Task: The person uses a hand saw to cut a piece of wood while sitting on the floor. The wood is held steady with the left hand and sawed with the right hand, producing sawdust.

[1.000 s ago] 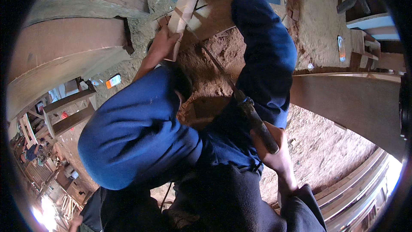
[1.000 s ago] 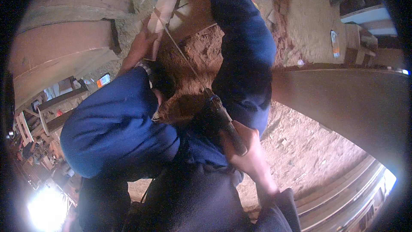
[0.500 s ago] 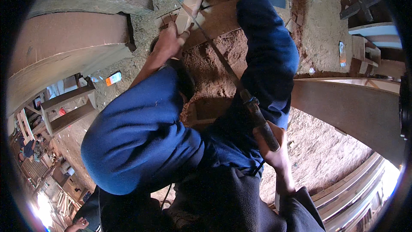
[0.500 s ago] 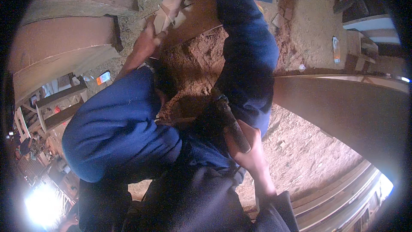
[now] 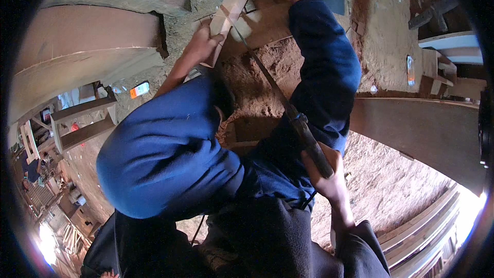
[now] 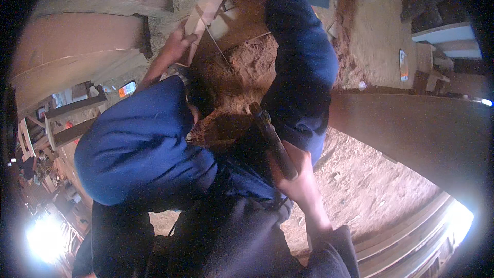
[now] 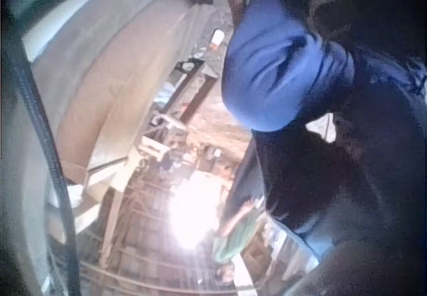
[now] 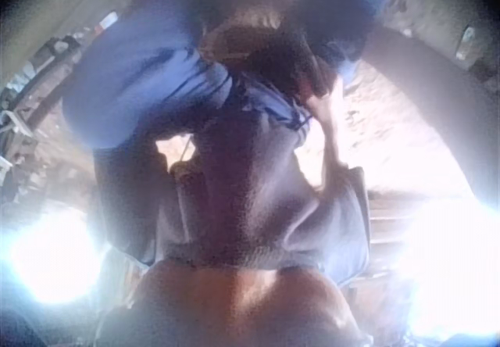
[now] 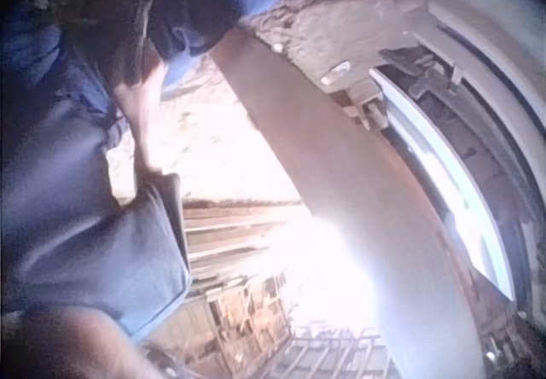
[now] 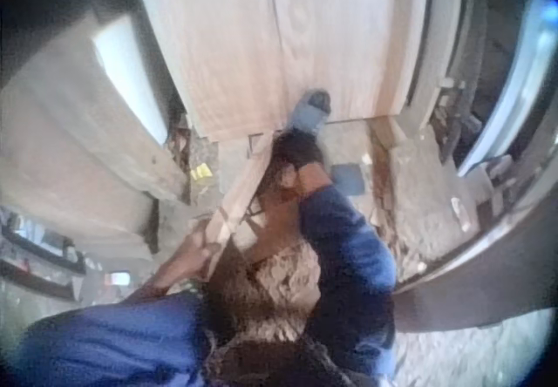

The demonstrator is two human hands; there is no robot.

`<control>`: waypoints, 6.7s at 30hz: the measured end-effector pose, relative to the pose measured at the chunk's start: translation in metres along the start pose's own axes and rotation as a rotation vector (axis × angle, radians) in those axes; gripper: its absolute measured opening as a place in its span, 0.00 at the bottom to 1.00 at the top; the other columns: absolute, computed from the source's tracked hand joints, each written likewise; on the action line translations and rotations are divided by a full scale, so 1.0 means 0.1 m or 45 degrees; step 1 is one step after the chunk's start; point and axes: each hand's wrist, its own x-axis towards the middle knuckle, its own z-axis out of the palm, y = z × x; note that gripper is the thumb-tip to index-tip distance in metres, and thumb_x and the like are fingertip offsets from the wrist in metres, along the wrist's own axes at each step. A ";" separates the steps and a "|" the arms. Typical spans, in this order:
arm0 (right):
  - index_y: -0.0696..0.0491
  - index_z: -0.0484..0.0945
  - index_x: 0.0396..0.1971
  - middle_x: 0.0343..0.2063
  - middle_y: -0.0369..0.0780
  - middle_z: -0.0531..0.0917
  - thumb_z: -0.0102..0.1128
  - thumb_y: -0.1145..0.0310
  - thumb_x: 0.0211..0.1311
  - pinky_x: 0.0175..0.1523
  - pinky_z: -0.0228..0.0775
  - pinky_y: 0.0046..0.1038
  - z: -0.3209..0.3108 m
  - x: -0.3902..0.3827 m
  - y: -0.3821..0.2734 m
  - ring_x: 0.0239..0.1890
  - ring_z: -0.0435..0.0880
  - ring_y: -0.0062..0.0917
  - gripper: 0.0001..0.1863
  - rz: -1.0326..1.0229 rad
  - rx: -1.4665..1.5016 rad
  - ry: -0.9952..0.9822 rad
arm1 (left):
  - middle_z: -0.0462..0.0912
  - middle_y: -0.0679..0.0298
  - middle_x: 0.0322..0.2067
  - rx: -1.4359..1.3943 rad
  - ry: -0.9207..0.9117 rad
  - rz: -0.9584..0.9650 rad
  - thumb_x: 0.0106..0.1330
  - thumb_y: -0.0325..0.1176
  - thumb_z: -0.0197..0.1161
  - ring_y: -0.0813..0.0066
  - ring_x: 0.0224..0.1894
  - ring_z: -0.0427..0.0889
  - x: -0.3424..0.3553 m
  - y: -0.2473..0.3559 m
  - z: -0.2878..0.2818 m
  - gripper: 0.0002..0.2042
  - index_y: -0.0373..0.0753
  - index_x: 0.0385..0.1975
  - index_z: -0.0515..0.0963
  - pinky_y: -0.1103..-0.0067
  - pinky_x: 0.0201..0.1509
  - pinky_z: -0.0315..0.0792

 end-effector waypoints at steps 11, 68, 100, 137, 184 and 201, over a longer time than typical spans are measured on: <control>0.61 0.75 0.27 0.16 0.43 0.77 0.60 0.74 0.61 0.27 0.67 0.28 0.20 -0.06 -0.02 0.21 0.72 0.16 0.06 -0.043 0.020 0.083 | 0.74 0.41 0.56 0.072 -0.014 -0.149 0.62 0.37 0.65 0.50 0.60 0.75 0.09 0.01 0.15 0.35 0.32 0.67 0.58 0.66 0.62 0.68; 0.59 0.75 0.27 0.18 0.33 0.71 0.59 0.73 0.62 0.27 0.60 0.22 0.29 0.26 0.11 0.24 0.66 0.12 0.06 -0.121 0.068 0.120 | 0.77 0.36 0.50 0.142 0.010 -0.092 0.61 0.40 0.64 0.42 0.55 0.77 0.02 0.20 0.18 0.33 0.30 0.62 0.60 0.61 0.59 0.70; 0.61 0.77 0.29 0.19 0.46 0.78 0.59 0.74 0.60 0.31 0.69 0.27 0.12 -0.20 0.02 0.25 0.73 0.16 0.05 0.122 0.000 0.020 | 0.77 0.35 0.50 0.165 0.074 -0.026 0.60 0.41 0.65 0.40 0.54 0.78 -0.02 0.17 0.05 0.35 0.29 0.64 0.59 0.62 0.58 0.71; 0.62 0.77 0.32 0.23 0.51 0.79 0.60 0.73 0.59 0.34 0.71 0.32 0.28 0.24 -0.02 0.25 0.77 0.22 0.07 -0.084 -0.021 0.115 | 0.78 0.39 0.51 0.154 0.043 -0.086 0.59 0.45 0.67 0.43 0.55 0.78 0.08 -0.02 0.27 0.38 0.38 0.67 0.59 0.62 0.58 0.72; 0.61 0.76 0.28 0.17 0.42 0.75 0.59 0.74 0.61 0.29 0.66 0.26 0.27 -0.13 0.18 0.22 0.71 0.15 0.06 0.002 0.103 0.052 | 0.74 0.39 0.55 -0.006 -0.107 -0.085 0.61 0.39 0.63 0.44 0.60 0.73 -0.09 0.22 -0.06 0.34 0.33 0.65 0.58 0.64 0.64 0.66; 0.60 0.77 0.31 0.19 0.34 0.74 0.59 0.72 0.63 0.29 0.62 0.24 0.40 0.39 0.15 0.25 0.68 0.12 0.06 -0.235 0.099 0.182 | 0.77 0.37 0.51 0.127 0.048 -0.051 0.61 0.41 0.64 0.40 0.55 0.77 0.00 0.12 0.20 0.36 0.35 0.67 0.56 0.61 0.59 0.70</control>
